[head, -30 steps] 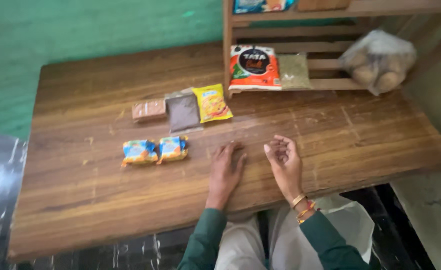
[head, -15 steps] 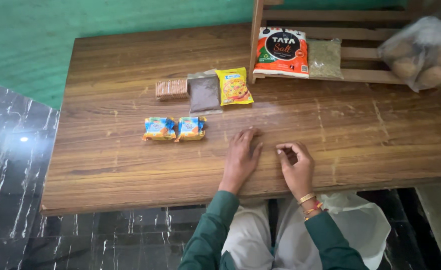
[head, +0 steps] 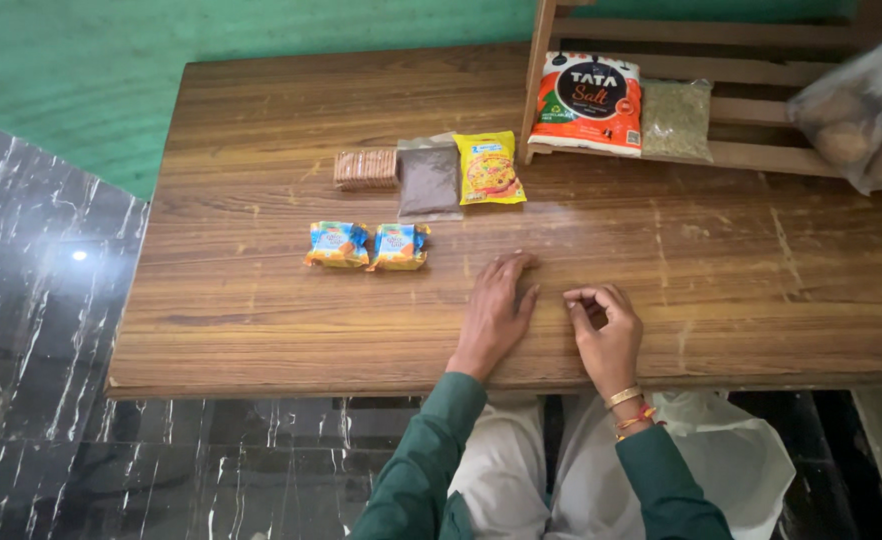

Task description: The person packs various grocery items from a wooden table into a white plastic bag. They handle biscuits, salt, and other packaged goods one by one, placing them into the bag.

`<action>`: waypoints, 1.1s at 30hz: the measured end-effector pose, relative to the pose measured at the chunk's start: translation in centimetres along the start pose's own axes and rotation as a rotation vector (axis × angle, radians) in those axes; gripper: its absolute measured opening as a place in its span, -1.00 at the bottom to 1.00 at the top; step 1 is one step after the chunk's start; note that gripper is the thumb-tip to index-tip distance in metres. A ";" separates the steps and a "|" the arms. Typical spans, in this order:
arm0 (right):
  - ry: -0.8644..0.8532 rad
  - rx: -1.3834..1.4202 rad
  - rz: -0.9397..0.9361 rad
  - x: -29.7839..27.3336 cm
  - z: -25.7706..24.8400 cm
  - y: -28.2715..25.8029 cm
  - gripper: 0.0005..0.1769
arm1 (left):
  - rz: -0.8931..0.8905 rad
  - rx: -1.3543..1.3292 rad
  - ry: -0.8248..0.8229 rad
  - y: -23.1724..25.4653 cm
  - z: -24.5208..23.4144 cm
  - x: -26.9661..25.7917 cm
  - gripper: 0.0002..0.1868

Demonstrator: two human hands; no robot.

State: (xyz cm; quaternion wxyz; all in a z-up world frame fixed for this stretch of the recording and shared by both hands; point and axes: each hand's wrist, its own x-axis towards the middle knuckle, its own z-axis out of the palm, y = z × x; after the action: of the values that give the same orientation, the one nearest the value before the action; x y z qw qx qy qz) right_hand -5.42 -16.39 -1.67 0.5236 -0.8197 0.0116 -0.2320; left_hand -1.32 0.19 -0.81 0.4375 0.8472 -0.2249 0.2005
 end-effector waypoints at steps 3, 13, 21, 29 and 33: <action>0.004 -0.038 -0.081 0.0 -0.1 0.1 -0.91 | -0.002 -0.036 -0.005 -0.2 -0.1 0.0 -0.61; -0.024 0.008 0.041 0.0 -0.1 0.2 -0.91 | -0.206 -0.215 -0.057 -0.7 -1.1 0.2 -0.75; -0.013 0.029 0.010 -0.1 0.0 0.1 -0.93 | -0.122 0.038 0.105 -3.5 -9.5 1.9 -0.69; -0.035 -0.032 0.032 -0.2 0.1 0.2 -0.91 | 0.000 0.375 0.129 -10.0 -16.2 5.6 -0.70; -0.025 -0.053 0.040 0.0 0.3 -0.2 -0.91 | -0.095 0.535 -0.069 -12.0 -16.5 8.0 -0.52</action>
State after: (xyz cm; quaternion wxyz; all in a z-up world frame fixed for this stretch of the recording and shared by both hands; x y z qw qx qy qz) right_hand -5.34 -16.00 -1.63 0.5064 -0.8356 0.0277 -0.2110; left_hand 9.58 18.41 4.53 0.1990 0.9487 -0.1386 0.2030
